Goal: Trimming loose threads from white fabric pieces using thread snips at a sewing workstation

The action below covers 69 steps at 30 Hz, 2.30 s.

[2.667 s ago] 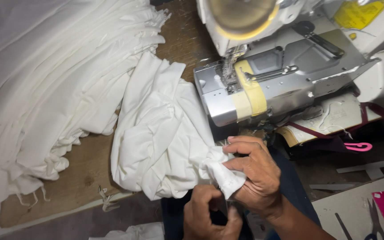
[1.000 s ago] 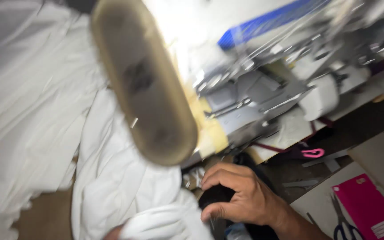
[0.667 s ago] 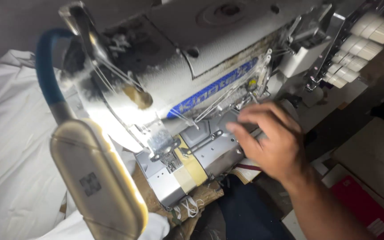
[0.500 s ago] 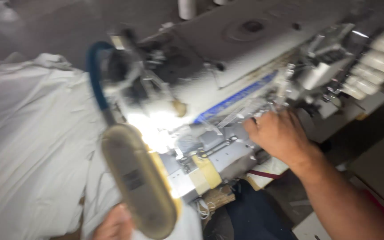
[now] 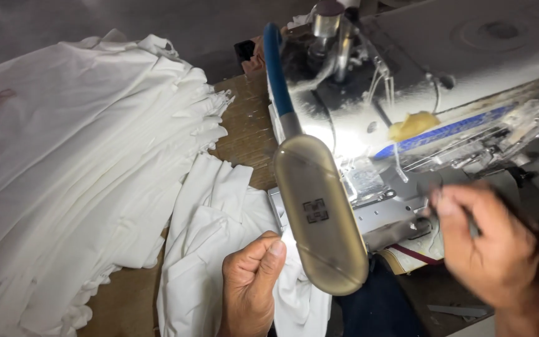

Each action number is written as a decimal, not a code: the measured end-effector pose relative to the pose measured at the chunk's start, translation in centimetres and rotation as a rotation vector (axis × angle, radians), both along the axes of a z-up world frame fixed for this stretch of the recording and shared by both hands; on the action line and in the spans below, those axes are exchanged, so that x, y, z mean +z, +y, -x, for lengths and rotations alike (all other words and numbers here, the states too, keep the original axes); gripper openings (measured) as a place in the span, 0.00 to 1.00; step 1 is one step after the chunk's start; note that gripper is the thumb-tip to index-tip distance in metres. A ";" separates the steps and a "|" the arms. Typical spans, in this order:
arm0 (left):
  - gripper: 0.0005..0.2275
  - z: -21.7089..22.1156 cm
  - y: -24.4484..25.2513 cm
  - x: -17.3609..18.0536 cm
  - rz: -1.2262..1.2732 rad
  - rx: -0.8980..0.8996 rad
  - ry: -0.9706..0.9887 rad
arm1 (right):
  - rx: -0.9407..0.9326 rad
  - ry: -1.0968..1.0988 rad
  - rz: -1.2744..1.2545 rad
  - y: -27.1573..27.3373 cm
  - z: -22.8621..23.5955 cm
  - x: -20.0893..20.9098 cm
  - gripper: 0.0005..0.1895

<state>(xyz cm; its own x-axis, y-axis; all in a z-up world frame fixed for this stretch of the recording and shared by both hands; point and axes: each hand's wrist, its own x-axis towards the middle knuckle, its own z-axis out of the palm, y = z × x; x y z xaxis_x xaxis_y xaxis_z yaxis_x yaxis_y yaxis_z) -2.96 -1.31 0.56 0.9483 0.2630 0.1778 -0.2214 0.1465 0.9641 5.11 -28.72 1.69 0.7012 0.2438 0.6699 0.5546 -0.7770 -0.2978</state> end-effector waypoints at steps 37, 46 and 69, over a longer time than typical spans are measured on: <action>0.12 2.7 -0.6 -0.1 -0.183 -0.101 0.021 | 0.363 -0.047 -0.202 9.7 6.0 0.7 0.13; 0.10 2.7 -1.2 -1.0 -0.098 -0.048 -0.029 | 0.355 0.048 -0.365 9.8 6.3 -1.2 0.09; 0.10 5.2 -0.1 -1.0 -0.057 -0.080 -0.001 | 0.344 -0.009 -0.307 10.6 8.6 -1.8 0.13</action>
